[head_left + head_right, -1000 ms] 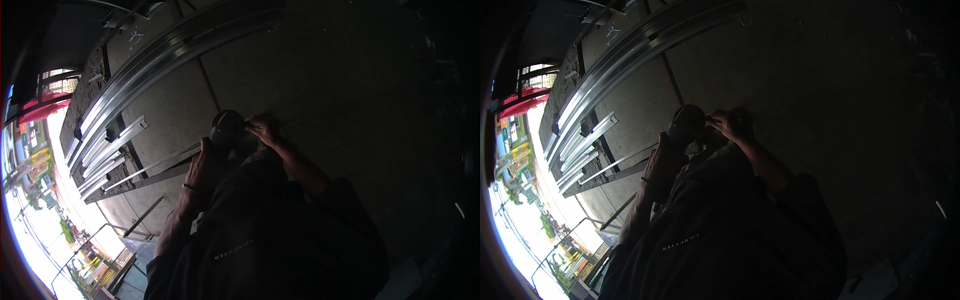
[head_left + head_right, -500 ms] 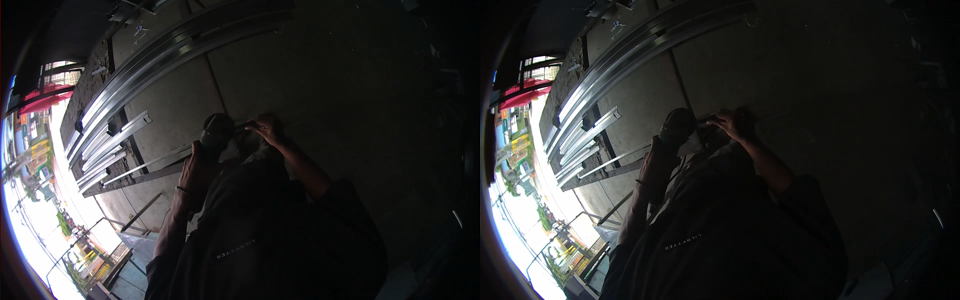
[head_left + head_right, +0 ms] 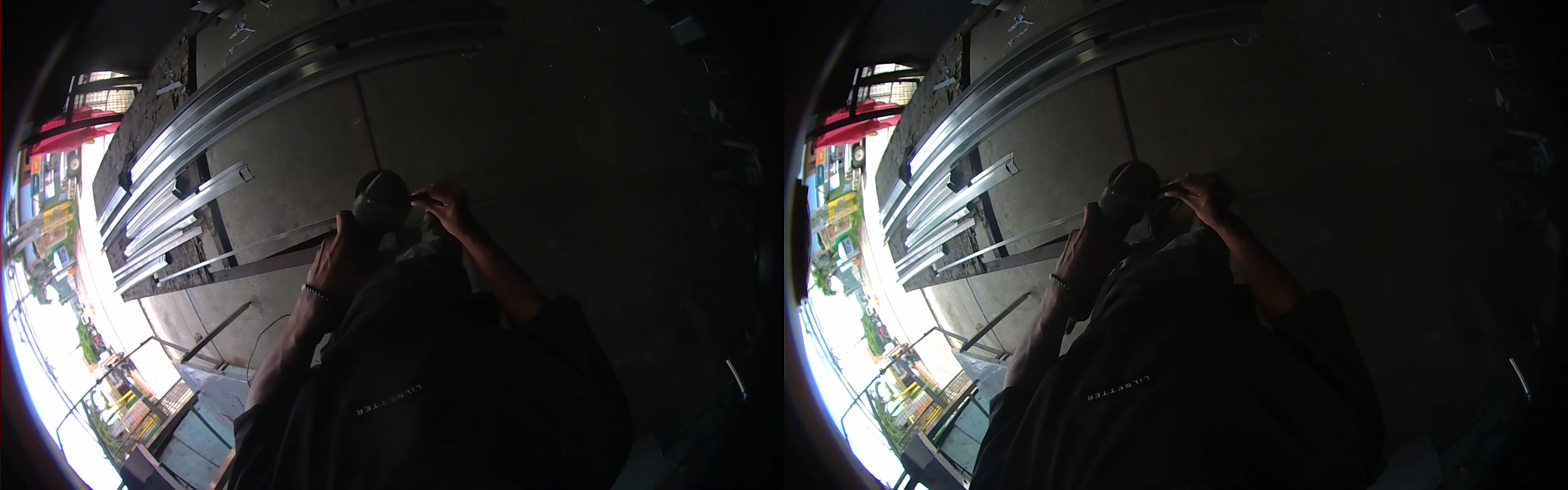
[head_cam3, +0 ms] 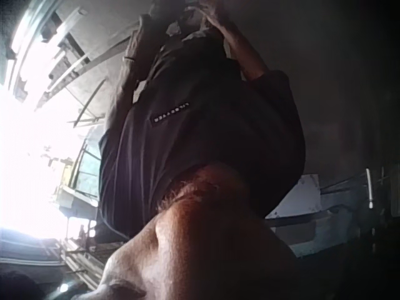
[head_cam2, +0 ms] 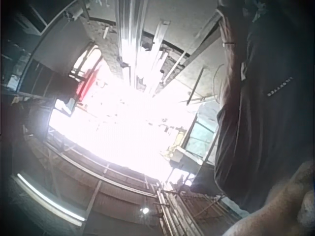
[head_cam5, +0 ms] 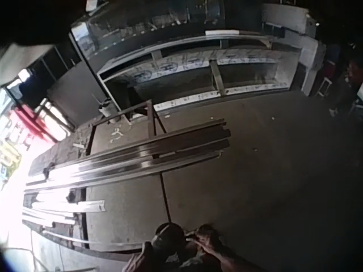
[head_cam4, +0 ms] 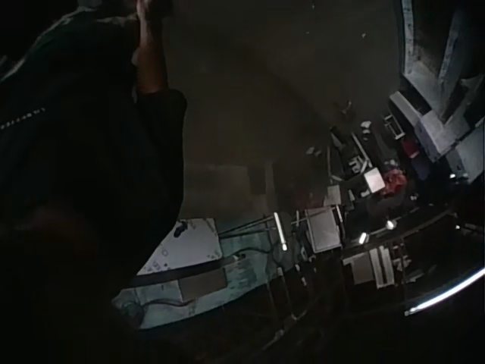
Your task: The person holds an angle grinder in one hand while touching, lifting, and turning metal strips by hand on a worktable.
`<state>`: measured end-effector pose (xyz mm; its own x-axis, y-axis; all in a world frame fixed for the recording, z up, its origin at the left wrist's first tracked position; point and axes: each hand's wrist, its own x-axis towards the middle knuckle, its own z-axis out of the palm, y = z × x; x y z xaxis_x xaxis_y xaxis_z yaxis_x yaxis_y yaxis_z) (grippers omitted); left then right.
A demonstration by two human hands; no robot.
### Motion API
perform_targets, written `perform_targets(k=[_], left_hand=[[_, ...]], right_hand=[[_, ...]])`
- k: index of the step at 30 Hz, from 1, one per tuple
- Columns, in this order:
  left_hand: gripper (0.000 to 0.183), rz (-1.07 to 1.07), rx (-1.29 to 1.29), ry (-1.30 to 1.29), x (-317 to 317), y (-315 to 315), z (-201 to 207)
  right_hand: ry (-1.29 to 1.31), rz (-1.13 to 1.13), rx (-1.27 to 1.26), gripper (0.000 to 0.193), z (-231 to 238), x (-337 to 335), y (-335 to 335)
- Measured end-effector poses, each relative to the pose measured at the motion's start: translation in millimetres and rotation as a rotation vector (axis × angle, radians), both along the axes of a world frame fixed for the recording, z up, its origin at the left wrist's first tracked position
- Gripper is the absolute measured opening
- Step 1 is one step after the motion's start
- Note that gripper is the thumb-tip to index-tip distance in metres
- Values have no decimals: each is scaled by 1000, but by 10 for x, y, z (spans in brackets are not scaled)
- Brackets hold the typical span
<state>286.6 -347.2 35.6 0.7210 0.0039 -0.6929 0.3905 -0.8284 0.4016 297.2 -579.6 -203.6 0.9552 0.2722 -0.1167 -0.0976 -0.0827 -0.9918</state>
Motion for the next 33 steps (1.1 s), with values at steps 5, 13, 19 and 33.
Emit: perform_targets(k=[5, 13, 19, 33], left_hand=[[62, -27, -106, -99, 89, -56, 123], [67, 236, -123, -297, -383, 888, 527], [70, 676, -113, -365, -998, 1675, 666], [47, 1153, -352, -435, -1885, 2920, 568]], right_hand=[[-177, 11, -59, 18, -113, 39, 3], [-668, 146, -282, 30, 94, 106, -234], [-889, 302, -636, 39, 228, -33, -391], [-832, 406, -776, 23, 926, -395, 1335]])
